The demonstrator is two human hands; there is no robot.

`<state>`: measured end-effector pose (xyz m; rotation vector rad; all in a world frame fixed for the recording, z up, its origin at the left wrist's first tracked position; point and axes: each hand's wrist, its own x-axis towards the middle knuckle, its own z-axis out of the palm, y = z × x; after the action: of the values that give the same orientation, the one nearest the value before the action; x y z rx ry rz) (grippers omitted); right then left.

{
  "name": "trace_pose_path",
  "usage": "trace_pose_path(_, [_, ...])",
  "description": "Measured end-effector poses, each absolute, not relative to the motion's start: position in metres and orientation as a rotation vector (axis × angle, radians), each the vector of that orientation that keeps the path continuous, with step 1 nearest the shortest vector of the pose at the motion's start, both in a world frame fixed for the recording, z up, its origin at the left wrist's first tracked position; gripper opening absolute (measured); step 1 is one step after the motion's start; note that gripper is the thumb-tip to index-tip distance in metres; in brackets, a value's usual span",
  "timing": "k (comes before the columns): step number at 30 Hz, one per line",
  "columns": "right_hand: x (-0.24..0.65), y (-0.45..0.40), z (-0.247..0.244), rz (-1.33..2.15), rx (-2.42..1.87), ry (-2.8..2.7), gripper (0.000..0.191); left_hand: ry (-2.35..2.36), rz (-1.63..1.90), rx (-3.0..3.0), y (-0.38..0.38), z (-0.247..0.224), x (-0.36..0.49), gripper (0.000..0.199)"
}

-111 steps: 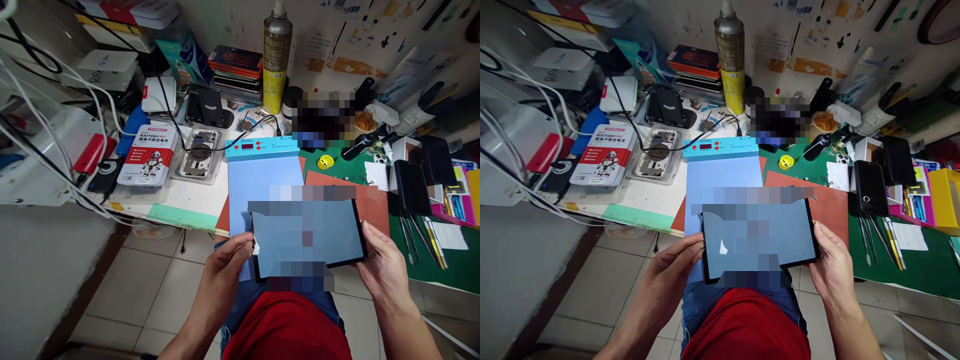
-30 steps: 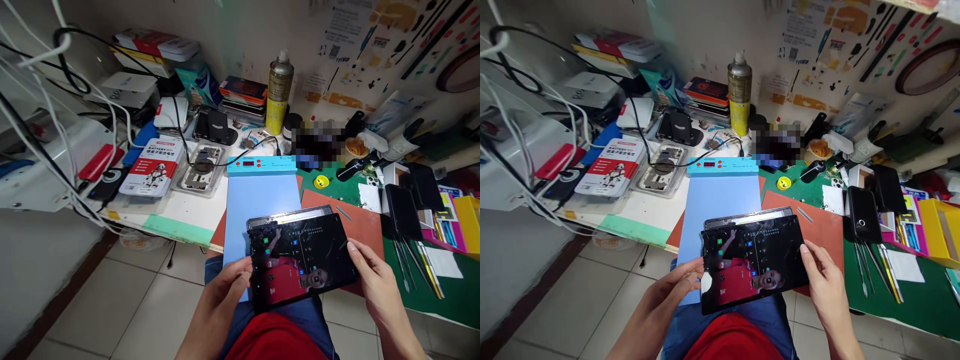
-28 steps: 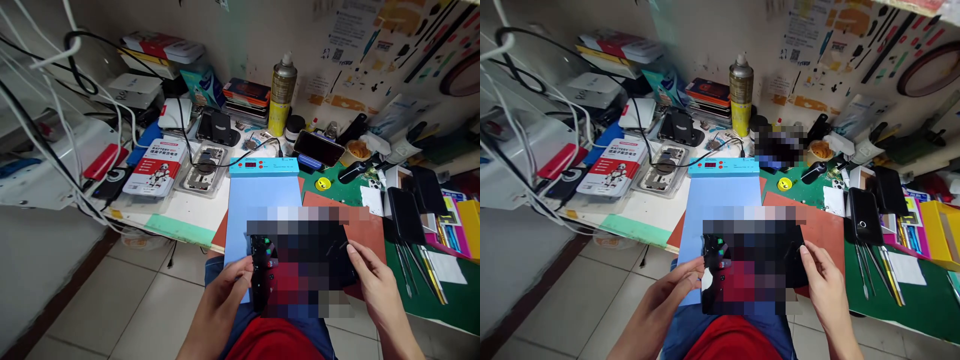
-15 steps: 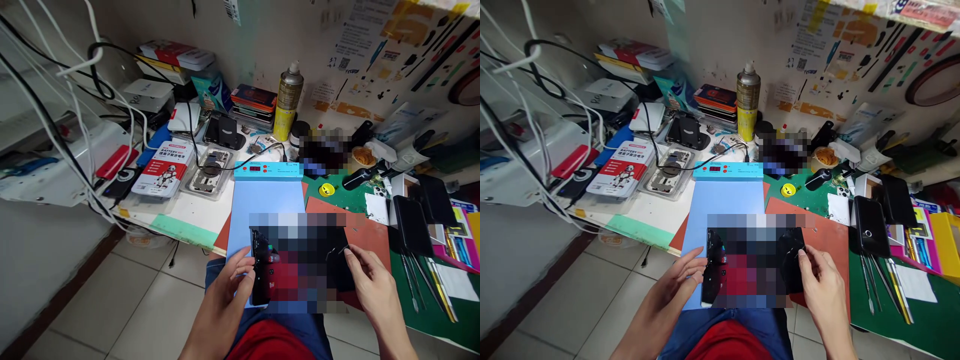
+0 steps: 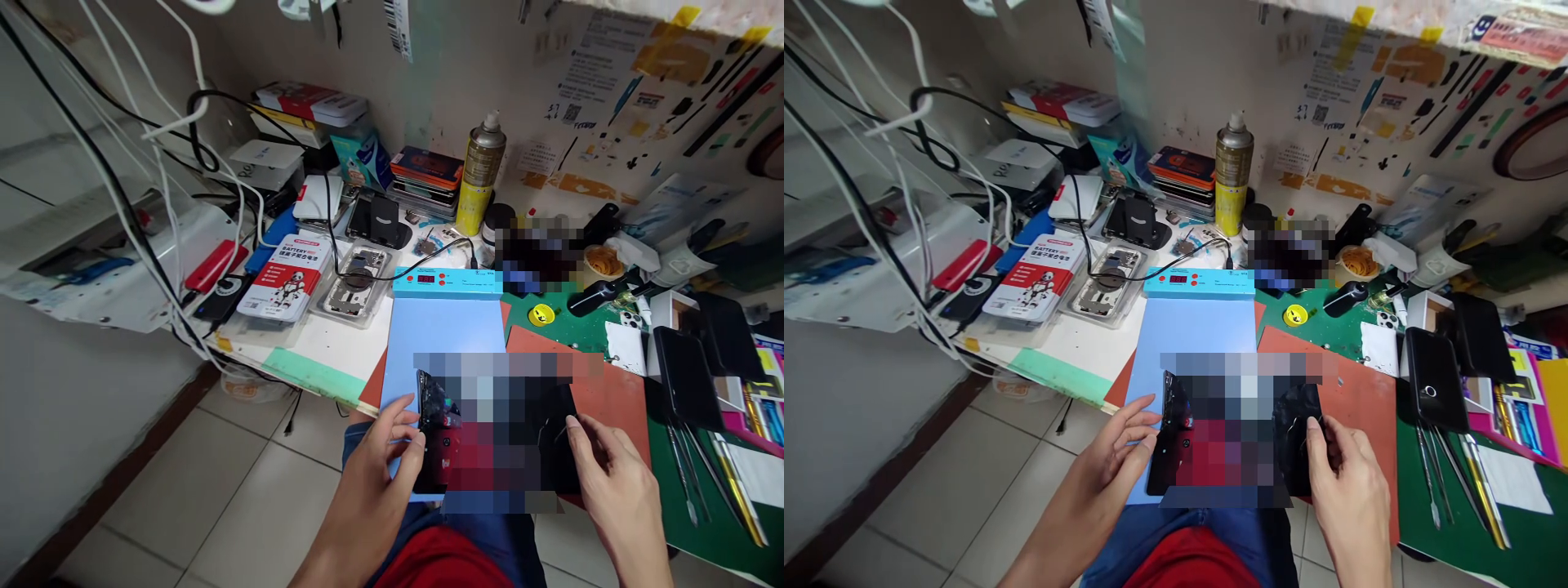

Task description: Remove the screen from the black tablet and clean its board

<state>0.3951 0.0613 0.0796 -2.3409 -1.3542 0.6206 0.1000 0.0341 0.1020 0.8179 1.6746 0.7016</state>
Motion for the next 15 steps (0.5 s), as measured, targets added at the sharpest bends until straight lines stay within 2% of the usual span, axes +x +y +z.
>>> trace_pose_path(7, [0.390, 0.059, 0.075, 0.534, -2.365, -1.404, 0.066, 1.748, 0.655, 0.909, 0.033, 0.098, 0.101, 0.074])
trace_pose_path(15, [0.387, 0.066, 0.073, 0.550, -2.203, -1.402, 0.052, 1.719, 0.724, 0.740, 0.046, 0.095, 0.094, 0.100])
